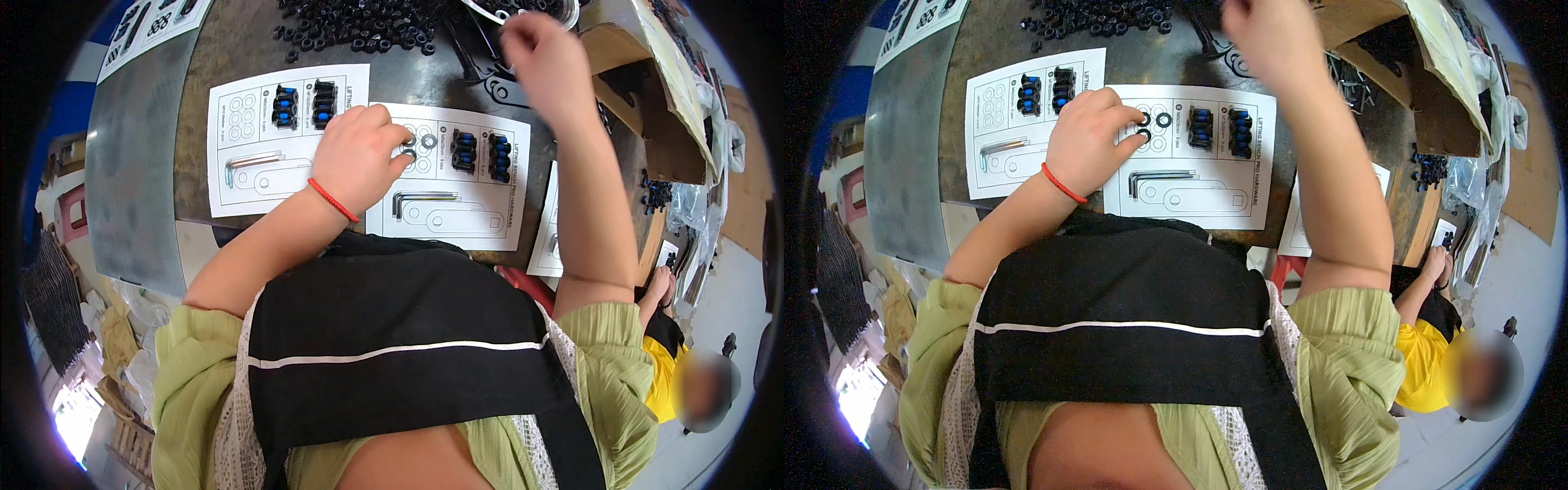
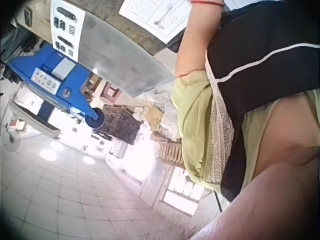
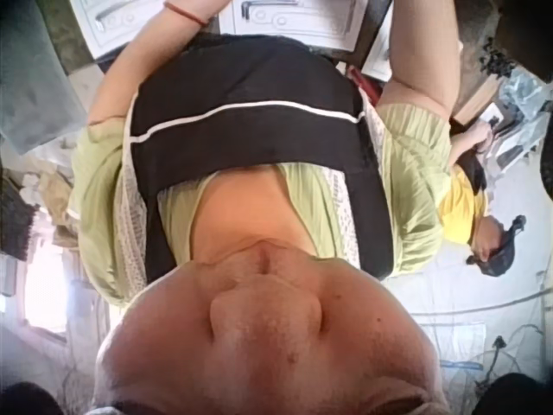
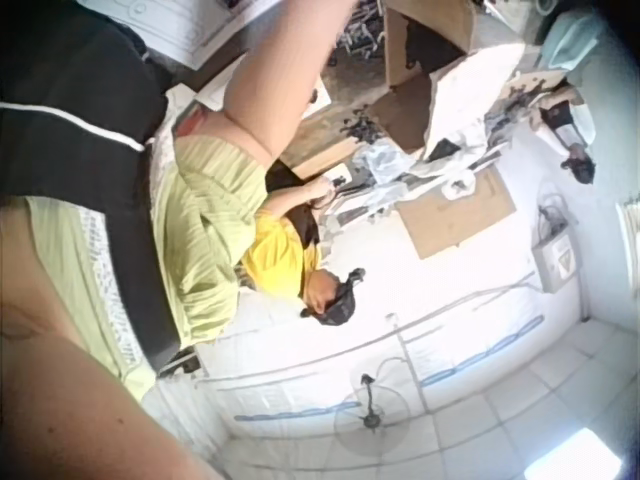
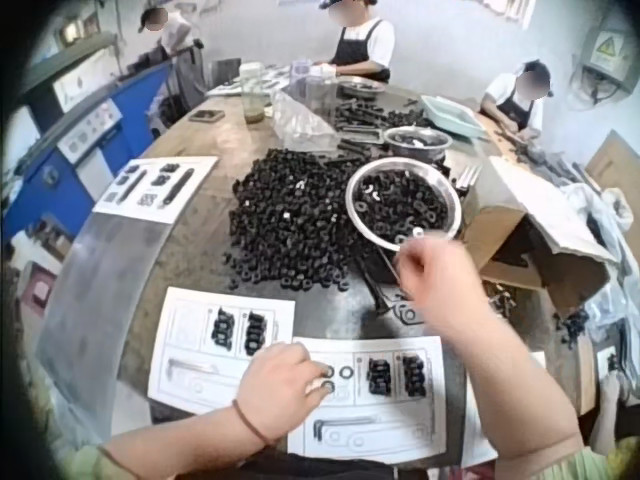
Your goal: The person assembles door lock hardware by placing washers, screws, and handles onto a cardboard template. They repeatedly pick up small parts from a bowl and a box, arrange them on the template, and then move the completed template aside.
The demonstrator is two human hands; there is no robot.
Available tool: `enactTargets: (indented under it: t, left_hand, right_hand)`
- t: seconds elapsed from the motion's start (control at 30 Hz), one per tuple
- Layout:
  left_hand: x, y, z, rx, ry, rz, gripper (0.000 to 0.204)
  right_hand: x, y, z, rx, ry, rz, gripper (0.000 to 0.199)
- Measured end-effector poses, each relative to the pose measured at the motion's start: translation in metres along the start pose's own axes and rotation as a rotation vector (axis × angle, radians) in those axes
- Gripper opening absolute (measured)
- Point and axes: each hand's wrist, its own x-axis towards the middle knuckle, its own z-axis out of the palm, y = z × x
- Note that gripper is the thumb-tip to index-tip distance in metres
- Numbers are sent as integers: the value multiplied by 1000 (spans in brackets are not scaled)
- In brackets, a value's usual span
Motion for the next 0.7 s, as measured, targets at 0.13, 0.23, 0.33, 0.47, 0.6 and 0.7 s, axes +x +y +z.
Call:
enactTargets:
  t: [0.13,0.23,0.33,0.47,0.6,0.7]
  left_hand:
    - [0,3,-9,-42,-6,-18,23]
    - [-6,4,-12,-60,-38,-28,22]
    - [-6,3,-11,-55,-33,-40,19]
    - [2,1,0,14,28,-11,14]
    - [5,0,7,85,7,-7,10]
    - [5,-1,4,109,-23,-44,9]
  right_hand:
    - [-81,-36,28,147,-409,-141,11]
    - [-97,-39,39,151,-495,-14,11]
    - [-102,-39,36,162,-375,98,11]
    - [-110,-45,39,51,-469,106,13]
    - [-108,-41,54,-62,-276,47,13]
    - [-103,-44,51,-107,-335,23,13]
